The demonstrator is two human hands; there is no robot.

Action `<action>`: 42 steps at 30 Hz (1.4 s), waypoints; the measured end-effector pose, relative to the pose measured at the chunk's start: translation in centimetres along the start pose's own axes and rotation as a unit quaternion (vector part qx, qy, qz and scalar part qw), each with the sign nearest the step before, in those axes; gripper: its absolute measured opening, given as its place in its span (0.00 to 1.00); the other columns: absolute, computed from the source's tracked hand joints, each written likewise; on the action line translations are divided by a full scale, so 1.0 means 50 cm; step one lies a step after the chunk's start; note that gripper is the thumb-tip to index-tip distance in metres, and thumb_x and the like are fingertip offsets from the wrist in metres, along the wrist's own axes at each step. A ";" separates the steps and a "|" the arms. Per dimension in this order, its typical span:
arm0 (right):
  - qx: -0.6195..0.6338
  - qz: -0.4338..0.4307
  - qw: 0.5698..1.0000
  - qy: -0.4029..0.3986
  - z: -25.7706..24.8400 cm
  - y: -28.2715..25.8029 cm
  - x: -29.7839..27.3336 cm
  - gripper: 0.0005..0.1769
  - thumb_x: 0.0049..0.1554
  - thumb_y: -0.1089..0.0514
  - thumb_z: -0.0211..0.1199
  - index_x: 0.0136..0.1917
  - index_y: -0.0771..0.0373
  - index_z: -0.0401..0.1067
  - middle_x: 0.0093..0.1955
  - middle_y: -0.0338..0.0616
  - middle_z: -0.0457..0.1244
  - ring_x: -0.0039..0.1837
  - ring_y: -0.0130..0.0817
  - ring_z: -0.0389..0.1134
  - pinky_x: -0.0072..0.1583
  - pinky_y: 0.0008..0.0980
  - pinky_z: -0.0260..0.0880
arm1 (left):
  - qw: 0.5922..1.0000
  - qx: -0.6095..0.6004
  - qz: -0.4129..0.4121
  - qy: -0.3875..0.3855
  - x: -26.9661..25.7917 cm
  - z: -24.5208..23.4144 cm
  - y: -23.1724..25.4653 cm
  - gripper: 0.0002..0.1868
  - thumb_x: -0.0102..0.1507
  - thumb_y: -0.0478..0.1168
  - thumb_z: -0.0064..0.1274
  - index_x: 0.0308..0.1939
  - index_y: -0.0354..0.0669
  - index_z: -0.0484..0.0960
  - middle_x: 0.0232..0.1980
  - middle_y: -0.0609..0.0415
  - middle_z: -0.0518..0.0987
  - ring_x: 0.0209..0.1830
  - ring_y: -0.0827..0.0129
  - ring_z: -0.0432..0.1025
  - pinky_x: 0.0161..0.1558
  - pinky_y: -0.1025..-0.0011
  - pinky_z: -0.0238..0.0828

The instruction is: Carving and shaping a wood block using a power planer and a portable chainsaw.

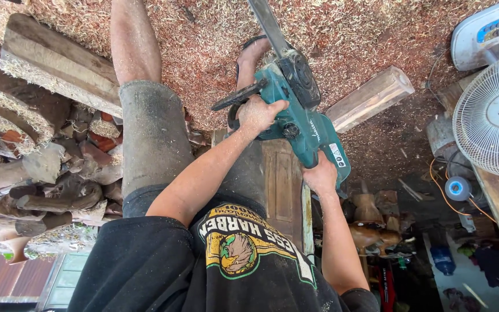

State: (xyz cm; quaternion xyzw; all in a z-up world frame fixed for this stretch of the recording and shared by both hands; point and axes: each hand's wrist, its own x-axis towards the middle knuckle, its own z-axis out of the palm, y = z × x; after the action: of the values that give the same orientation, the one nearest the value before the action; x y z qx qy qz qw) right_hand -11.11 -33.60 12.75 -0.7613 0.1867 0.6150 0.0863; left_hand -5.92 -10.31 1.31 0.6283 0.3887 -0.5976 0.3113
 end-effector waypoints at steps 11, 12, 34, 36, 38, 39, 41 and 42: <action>0.018 -0.007 1.000 0.020 0.014 0.001 0.014 0.22 0.48 0.49 0.71 0.52 0.60 0.72 0.48 0.63 0.70 0.55 0.64 0.70 0.57 0.55 0.69 | 1.000 -0.017 0.003 -0.006 0.011 0.010 -0.007 0.58 0.46 0.74 0.58 0.60 0.22 0.75 0.55 0.28 0.80 0.59 0.44 0.77 0.60 0.58 0.72; 0.016 0.004 1.000 0.017 0.021 -0.002 0.023 0.21 0.49 0.49 0.70 0.53 0.60 0.72 0.48 0.64 0.69 0.55 0.64 0.70 0.57 0.55 0.69 | 1.000 -0.024 0.011 -0.004 0.016 0.006 -0.009 0.57 0.46 0.74 0.58 0.60 0.24 0.76 0.56 0.28 0.80 0.59 0.43 0.76 0.60 0.57 0.72; 0.020 -0.126 0.990 0.056 -0.017 -0.401 0.215 0.25 0.49 0.53 0.68 0.58 0.61 0.70 0.50 0.63 0.70 0.56 0.64 0.70 0.58 0.56 0.68 | 0.983 -0.082 0.060 0.155 0.141 -0.445 0.056 0.44 0.45 0.71 0.57 0.42 0.31 0.87 0.43 0.31 0.83 0.49 0.47 0.80 0.54 0.59 0.73; 0.022 -0.120 0.991 0.051 -0.022 -0.387 0.211 0.25 0.49 0.51 0.70 0.57 0.60 0.70 0.50 0.63 0.70 0.56 0.64 0.70 0.58 0.56 0.68 | 0.985 -0.072 0.053 0.148 0.156 -0.410 0.043 0.46 0.45 0.72 0.57 0.43 0.28 0.86 0.44 0.30 0.83 0.50 0.47 0.80 0.55 0.58 0.73; 0.027 -0.109 0.993 0.046 -0.017 -0.366 0.209 0.25 0.50 0.48 0.71 0.57 0.60 0.70 0.49 0.64 0.69 0.56 0.65 0.69 0.57 0.56 0.68 | 0.988 -0.058 0.046 0.138 0.165 -0.377 0.034 0.48 0.45 0.73 0.58 0.44 0.25 0.84 0.45 0.30 0.83 0.51 0.46 0.80 0.55 0.58 0.73; 0.028 -0.111 0.992 0.054 -0.013 -0.353 0.209 0.25 0.50 0.48 0.71 0.57 0.60 0.70 0.49 0.63 0.70 0.56 0.65 0.69 0.57 0.56 0.68 | 0.987 -0.044 0.046 0.146 0.166 -0.363 0.032 0.51 0.46 0.74 0.58 0.47 0.23 0.82 0.47 0.29 0.82 0.52 0.45 0.79 0.55 0.57 0.73; 0.030 -0.111 0.991 0.063 -0.004 -0.327 0.210 0.25 0.50 0.48 0.71 0.57 0.60 0.70 0.49 0.63 0.70 0.56 0.65 0.70 0.57 0.56 0.68 | 0.987 -0.029 0.047 0.154 0.163 -0.340 0.031 0.54 0.47 0.75 0.59 0.49 0.20 0.80 0.49 0.27 0.81 0.53 0.43 0.78 0.56 0.56 0.73; 0.025 -0.109 0.992 0.066 0.001 -0.313 0.210 0.25 0.49 0.49 0.71 0.56 0.60 0.70 0.48 0.63 0.70 0.55 0.64 0.70 0.57 0.56 0.69 | 0.988 -0.033 0.046 0.144 0.160 -0.331 0.032 0.54 0.46 0.74 0.59 0.50 0.22 0.80 0.49 0.28 0.81 0.53 0.43 0.78 0.57 0.55 0.72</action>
State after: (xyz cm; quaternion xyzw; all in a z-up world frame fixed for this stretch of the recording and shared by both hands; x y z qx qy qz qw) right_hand -3.24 -21.12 1.02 -0.8135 0.1237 0.5455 0.1594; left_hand 3.77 3.99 -5.22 0.7145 0.4199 -0.4726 0.2997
